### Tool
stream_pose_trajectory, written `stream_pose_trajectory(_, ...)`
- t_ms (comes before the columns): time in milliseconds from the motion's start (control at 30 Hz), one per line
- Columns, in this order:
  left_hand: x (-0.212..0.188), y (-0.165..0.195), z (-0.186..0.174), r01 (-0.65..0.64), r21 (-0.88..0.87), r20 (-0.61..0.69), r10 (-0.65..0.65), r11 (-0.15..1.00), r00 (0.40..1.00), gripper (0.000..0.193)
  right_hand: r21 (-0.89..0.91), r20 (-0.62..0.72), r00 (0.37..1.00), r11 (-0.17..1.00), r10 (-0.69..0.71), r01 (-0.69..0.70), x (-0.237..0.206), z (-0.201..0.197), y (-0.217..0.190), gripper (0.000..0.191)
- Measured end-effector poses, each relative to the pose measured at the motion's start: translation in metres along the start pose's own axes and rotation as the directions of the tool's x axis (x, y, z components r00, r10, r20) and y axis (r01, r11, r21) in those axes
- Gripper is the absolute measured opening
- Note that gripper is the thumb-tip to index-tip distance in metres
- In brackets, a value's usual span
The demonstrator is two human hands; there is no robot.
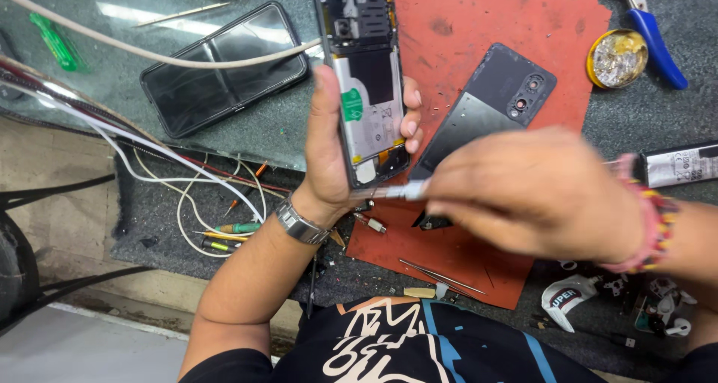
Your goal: The person uses a metal prying tool to separate the back cover of a smartphone, then uses a screwdriver to remove screws from the internal frame. The back cover is set aside, and the internal components are exposed.
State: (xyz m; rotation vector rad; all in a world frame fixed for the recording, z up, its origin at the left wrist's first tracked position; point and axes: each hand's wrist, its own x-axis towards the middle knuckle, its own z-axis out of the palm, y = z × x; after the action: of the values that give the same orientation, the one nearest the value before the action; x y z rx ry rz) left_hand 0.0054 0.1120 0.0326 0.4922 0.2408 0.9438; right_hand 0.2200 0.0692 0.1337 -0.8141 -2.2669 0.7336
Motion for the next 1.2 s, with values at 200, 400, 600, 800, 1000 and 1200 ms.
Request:
stream_pose_trajectory(200, -0.002, -0.003, 0.004, -0.027, 0.139, -0.030, 0.032, 0.990, 0.999, 0.066, -0.173, 0.001, 0.991, 0.976, 0.133, -0.130, 0.004, -0.013, -0.010, 0.017)
stream_pose_trajectory(400, -0.004, -0.006, 0.003, -0.015, 0.144, -0.018, 0.017, 0.989, 1.000, 0.065, -0.180, -0.033, 0.993, 0.977, 0.112, -0.116, 0.003, -0.008, -0.011, 0.017)
stream_pose_trajectory(600, -0.006, -0.010, 0.004, -0.019, 0.160, -0.031, 0.025, 0.987, 0.999, 0.064, -0.175, -0.004, 0.984, 0.969, 0.177, -0.175, 0.000, -0.009, -0.014, 0.017)
stream_pose_trajectory(800, -0.005, -0.010, 0.004, -0.020, 0.156, -0.033, 0.025, 0.988, 0.999, 0.063, -0.175, -0.002, 0.982, 0.967, 0.189, -0.187, -0.002, -0.009, -0.013, 0.017)
stream_pose_trajectory(1000, -0.006, -0.009, 0.004, -0.018, 0.181, -0.035, 0.025, 0.983, 0.999, 0.062, -0.178, 0.000, 0.969, 0.953, 0.248, -0.245, -0.006, -0.007, -0.014, 0.018)
stream_pose_trajectory(1200, -0.011, -0.012, 0.008, -0.076, 0.323, -0.040, 0.094, 0.943, 0.995, 0.055, -0.314, 0.025, 0.997, 0.948, 0.073, -0.061, -0.009, -0.011, -0.022, 0.025)
